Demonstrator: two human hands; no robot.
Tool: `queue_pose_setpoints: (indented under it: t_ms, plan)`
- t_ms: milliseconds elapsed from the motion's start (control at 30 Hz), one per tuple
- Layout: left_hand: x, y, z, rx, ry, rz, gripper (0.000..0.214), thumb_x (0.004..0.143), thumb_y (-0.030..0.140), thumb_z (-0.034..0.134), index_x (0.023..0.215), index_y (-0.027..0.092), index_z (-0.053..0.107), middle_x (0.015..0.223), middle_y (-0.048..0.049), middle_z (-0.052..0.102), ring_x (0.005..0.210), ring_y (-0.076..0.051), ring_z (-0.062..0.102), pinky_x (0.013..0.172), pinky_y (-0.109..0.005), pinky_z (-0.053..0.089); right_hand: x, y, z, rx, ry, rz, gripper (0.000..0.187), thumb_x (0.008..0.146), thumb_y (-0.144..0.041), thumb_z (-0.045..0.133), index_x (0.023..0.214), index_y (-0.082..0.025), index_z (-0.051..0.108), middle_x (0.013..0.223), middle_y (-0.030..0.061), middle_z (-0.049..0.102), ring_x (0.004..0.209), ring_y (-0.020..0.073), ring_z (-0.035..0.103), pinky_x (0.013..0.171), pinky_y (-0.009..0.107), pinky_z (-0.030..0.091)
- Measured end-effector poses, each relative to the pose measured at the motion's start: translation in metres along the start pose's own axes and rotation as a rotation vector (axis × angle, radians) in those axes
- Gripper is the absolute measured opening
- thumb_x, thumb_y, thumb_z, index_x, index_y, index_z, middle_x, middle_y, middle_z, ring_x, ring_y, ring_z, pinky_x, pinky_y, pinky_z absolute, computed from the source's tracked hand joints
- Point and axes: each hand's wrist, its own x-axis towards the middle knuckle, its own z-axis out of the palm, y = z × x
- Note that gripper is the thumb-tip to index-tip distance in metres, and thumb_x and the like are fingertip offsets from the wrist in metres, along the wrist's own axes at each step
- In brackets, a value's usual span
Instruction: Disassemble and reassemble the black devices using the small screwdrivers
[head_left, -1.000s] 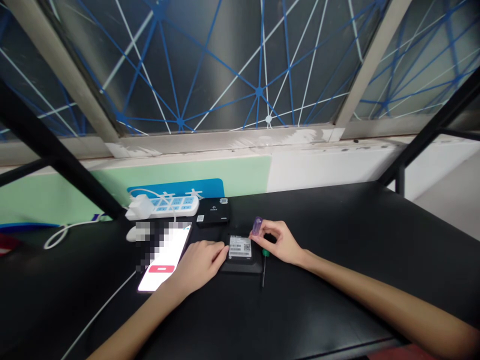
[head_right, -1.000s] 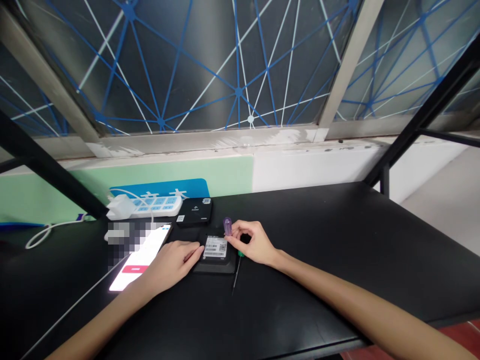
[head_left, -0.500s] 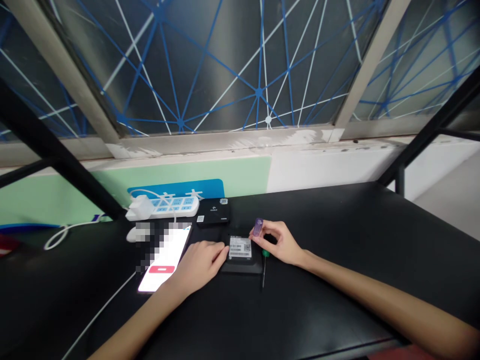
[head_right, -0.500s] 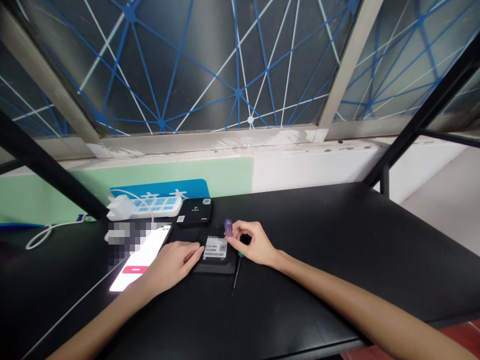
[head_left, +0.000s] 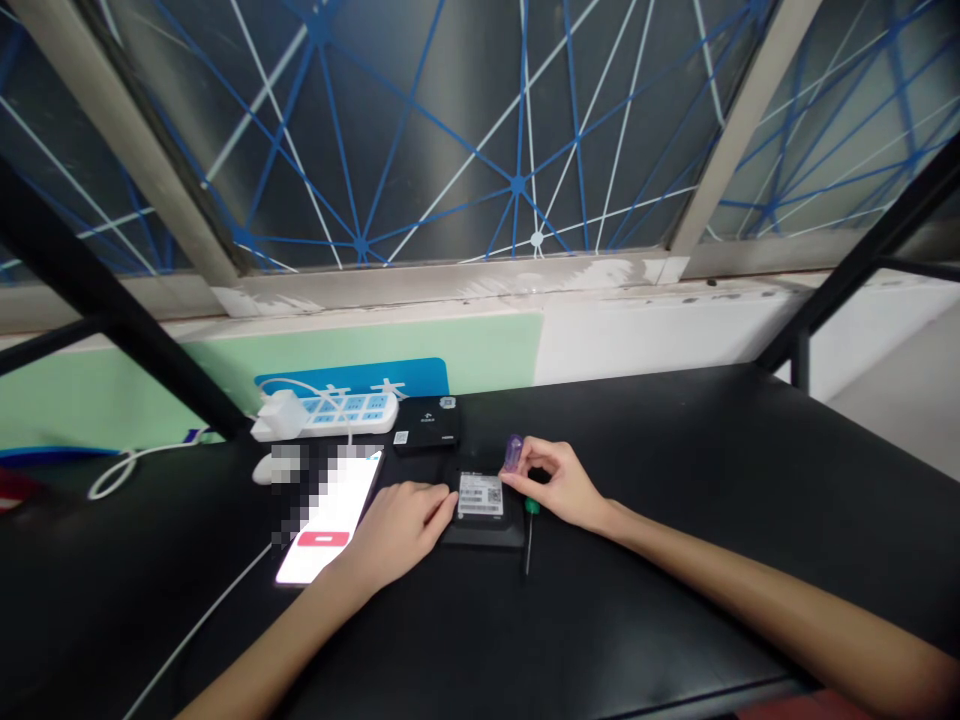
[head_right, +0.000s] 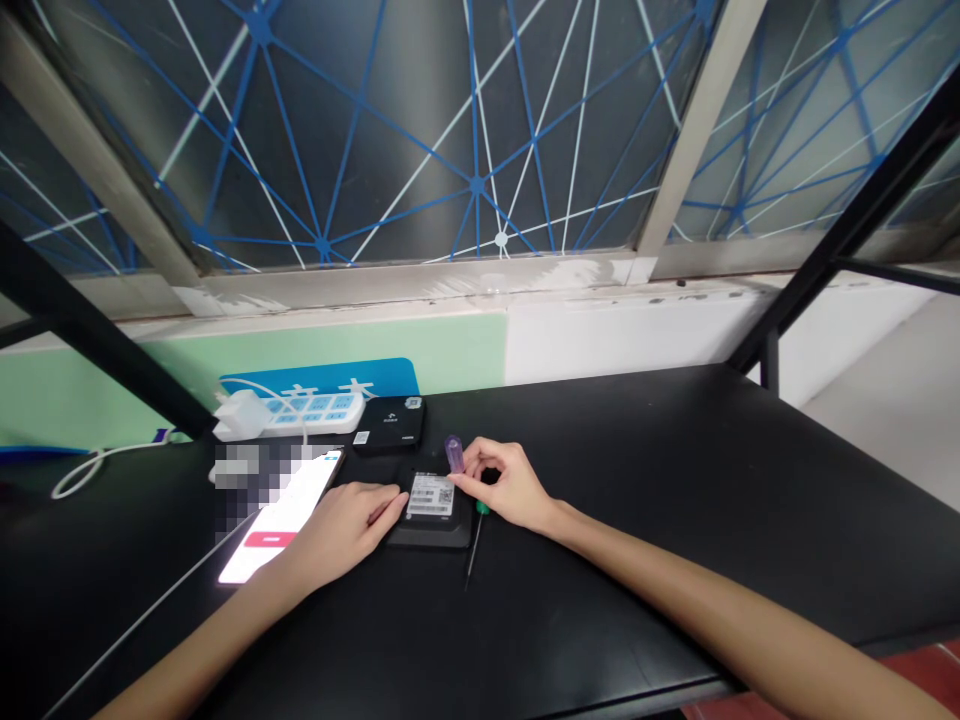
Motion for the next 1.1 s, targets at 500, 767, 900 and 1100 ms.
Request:
queue_pose_setpoints:
  t_ms: [500,767,900,1100]
  plan:
    - [0.0009,-0.0003,0.0008,0.003,-0.01,-0.008,0.041,0.103,0.034,0.033,0.068,0.02,0.049,0.068,-0.0003,0.062,0.063,-0.018,0.06,0.057,-0.027,0.026,-0.0008,-0.0002,0.0003,-0.01,-0.021,-0.028,0.018,0.085,-0.032,0.07,0.082,-0.015,0.065,0.074,0.003,0.065,0.063,0.0125,0.058,0.063,0.026,0.05]
    - [0.0002,0.0003,0.0006,0.013,-0.004,-0.005,0.042,0.103,0.035,0.032,0.068,0.02,0.05,0.068,-0.0003,0.062,0.063,-0.018,0.06,0.057,-0.028,0.027,-0.0009,0.0002,-0.0001,0.003,-0.018,-0.018,0.019,0.082,-0.031,0.073,0.083,-0.016,0.062,0.075,0.0025,0.064,0.063,0.0125,0.057,0.063,0.026,0.051]
    - [0.0004,-0.0001,0.0008,0.013,-0.004,-0.004,0.042,0.103,0.034,0.033,0.067,0.02,0.05,0.067,0.0,0.061,0.062,-0.018,0.059,0.056,-0.028,0.026,-0.0012,-0.0037,-0.0008,0.0,-0.044,-0.04,0.017,0.087,-0.031,0.068,0.088,-0.014,0.066,0.081,0.0056,0.067,0.066,0.0131,0.058,0.066,0.028,0.051]
    - [0.0005,-0.0009,0.0013,0.012,-0.004,-0.008,0.041,0.103,0.035,0.033,0.068,0.02,0.049,0.067,0.0002,0.062,0.062,-0.018,0.06,0.057,-0.028,0.027,-0.001,-0.0018,-0.0002,-0.002,-0.023,-0.027,0.018,0.085,-0.032,0.069,0.084,-0.014,0.068,0.076,0.0046,0.067,0.063,0.0132,0.058,0.064,0.027,0.051]
